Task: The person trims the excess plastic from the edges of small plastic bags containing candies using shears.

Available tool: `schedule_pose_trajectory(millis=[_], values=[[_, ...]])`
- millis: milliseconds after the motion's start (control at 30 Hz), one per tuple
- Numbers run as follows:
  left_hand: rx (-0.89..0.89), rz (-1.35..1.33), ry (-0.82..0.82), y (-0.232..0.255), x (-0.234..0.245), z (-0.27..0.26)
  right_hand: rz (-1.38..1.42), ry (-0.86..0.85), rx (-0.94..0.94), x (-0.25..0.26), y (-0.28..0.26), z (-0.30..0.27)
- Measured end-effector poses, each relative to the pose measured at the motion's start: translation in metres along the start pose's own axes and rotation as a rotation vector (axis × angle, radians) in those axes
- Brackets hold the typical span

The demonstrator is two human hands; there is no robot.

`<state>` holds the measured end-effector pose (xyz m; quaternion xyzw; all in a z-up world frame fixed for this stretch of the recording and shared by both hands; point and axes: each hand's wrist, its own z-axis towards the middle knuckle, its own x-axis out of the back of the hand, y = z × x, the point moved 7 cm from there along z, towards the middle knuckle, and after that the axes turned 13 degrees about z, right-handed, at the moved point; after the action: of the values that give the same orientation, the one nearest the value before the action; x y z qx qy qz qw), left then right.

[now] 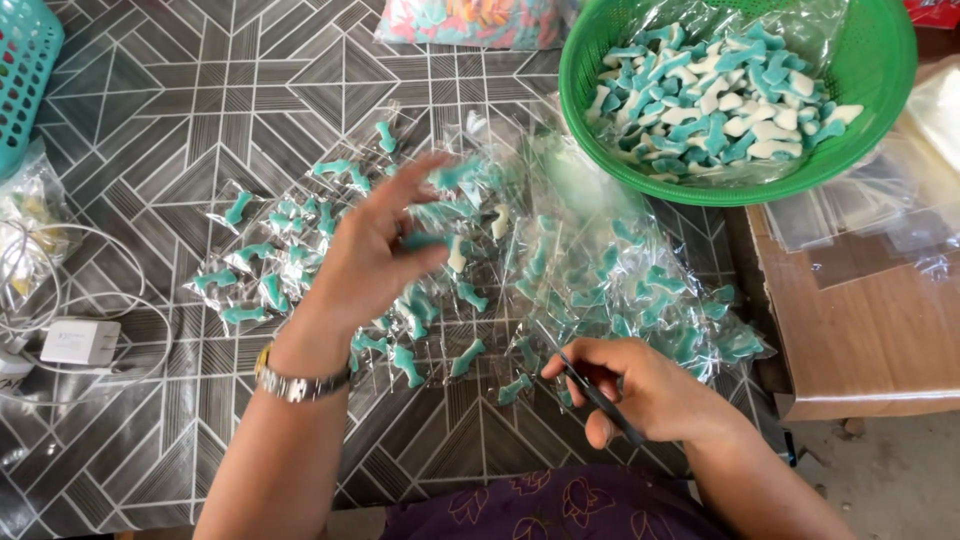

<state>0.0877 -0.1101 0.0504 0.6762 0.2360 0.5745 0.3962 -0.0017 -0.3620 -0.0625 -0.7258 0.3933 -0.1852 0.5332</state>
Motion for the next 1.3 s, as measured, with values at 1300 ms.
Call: schedule_pose_trajectory(millis=[1300], values=[[-0.038,-0.176,-0.526,0.021,-0.077,-0.051,-0.056,-0.001,0.069,-0.009,-0.018,-0.002]])
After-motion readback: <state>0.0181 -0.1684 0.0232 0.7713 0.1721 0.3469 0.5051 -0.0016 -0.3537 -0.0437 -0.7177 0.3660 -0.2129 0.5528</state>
